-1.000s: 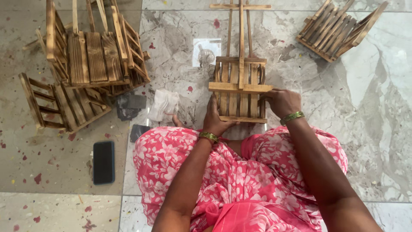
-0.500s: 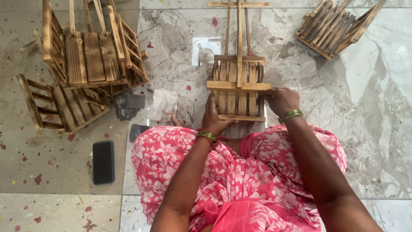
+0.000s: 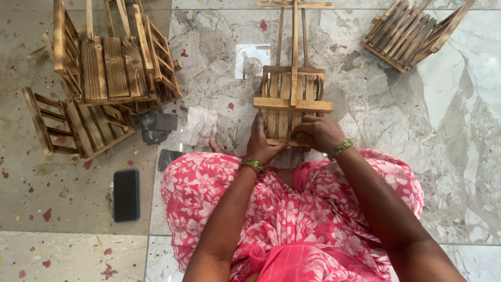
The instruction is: The person sits on the floor assembling small wooden chairs, fitting slats and frame pieces together by hand. They turn the chair over, press joints into place, and reposition the piece repeatedly while working on it in their lap.
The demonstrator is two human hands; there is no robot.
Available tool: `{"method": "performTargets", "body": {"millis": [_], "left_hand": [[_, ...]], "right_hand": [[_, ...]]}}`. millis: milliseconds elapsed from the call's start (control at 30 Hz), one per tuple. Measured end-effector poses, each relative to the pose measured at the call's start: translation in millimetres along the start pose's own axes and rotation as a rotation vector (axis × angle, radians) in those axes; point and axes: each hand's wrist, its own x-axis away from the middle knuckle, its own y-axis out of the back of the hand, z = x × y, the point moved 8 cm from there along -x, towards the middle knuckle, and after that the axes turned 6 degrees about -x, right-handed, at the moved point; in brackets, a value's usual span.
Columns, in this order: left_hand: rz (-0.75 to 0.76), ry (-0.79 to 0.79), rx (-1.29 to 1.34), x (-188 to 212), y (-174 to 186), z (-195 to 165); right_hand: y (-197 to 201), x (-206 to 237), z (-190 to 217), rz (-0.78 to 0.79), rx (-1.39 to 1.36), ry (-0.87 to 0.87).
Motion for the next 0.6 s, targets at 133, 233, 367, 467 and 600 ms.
{"method": "performTargets", "body": {"millis": [133, 233, 367, 467, 600], "left_hand": [[-0.004, -0.017, -0.037, 1, 1, -1], [-0.018, -0.032, -0.034, 1, 3, -4], [-0.022, -0.048, -0.049, 1, 4, -9], [0.004, -0.008, -0.059, 1, 2, -5], [-0.024, -0.053, -0.071, 0, 2, -5]], "right_hand": [[-9, -1, -2, 0.165, 0.063, -0.042], [19, 17, -13, 0.145, 0.133, -0.046], [20, 16, -5, 0.043, 0.095, 0.034], [-3, 1, 6, 0.047, 0.091, 0.071], [-6, 9, -13, 0.226, 0.076, -0.062]]}}
